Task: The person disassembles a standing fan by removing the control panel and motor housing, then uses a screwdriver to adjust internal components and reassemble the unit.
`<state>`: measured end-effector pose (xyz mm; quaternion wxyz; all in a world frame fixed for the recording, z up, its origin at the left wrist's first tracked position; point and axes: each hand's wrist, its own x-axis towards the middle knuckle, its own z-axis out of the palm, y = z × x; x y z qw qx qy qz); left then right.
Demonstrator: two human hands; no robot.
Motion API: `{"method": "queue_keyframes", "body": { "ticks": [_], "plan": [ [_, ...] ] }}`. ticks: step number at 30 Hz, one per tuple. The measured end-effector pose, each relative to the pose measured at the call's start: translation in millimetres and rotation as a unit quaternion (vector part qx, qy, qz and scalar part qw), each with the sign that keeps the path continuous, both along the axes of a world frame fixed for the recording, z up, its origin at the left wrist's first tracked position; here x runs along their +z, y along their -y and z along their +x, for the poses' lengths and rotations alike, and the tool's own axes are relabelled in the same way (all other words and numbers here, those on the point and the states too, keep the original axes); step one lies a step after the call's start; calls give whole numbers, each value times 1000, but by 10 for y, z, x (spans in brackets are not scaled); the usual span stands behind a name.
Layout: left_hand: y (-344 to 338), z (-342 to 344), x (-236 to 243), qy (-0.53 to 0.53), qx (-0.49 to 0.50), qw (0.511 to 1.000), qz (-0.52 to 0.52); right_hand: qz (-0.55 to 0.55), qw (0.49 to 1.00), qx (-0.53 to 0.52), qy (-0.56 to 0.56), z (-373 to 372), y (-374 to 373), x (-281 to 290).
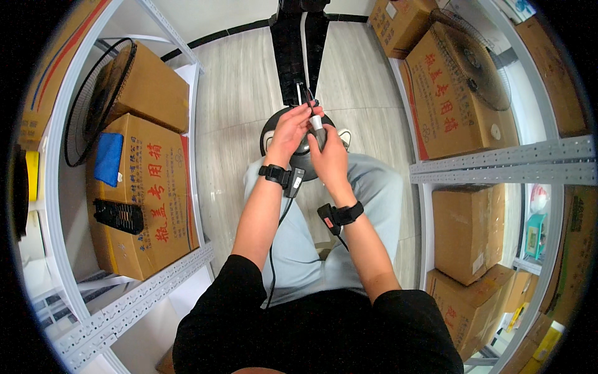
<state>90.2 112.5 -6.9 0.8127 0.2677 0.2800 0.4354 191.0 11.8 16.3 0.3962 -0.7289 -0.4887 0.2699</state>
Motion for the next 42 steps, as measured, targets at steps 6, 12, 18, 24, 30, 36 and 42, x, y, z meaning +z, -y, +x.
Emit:
{"method": "queue_keyframes", "body": {
  "ticks": [6,12,18,24,30,36,42],
  "plan": [
    [9,-19,18,18,7,1000,3,-87,749,22,-656,163,-68,5],
    [4,-40,25,4,6,1000,-11,-67,826,-11,-560,42,-55,140],
    [17,1,27,6,18,1000,9,-77,924,10,-375,7,-52,161],
    [-13,-63,18,1,8,1000,15,-98,638,29,-763,145,-101,127],
    [-7,-28,7,20,16,1000,3,-67,992,-4,-105,-3,-54,241],
    [8,-23,32,15,31,999,1,-30,992,-5,-125,-46,-91,177],
    [3,-44,53,21,28,999,-2,-78,684,17,-725,132,-95,49]
  ]
}}
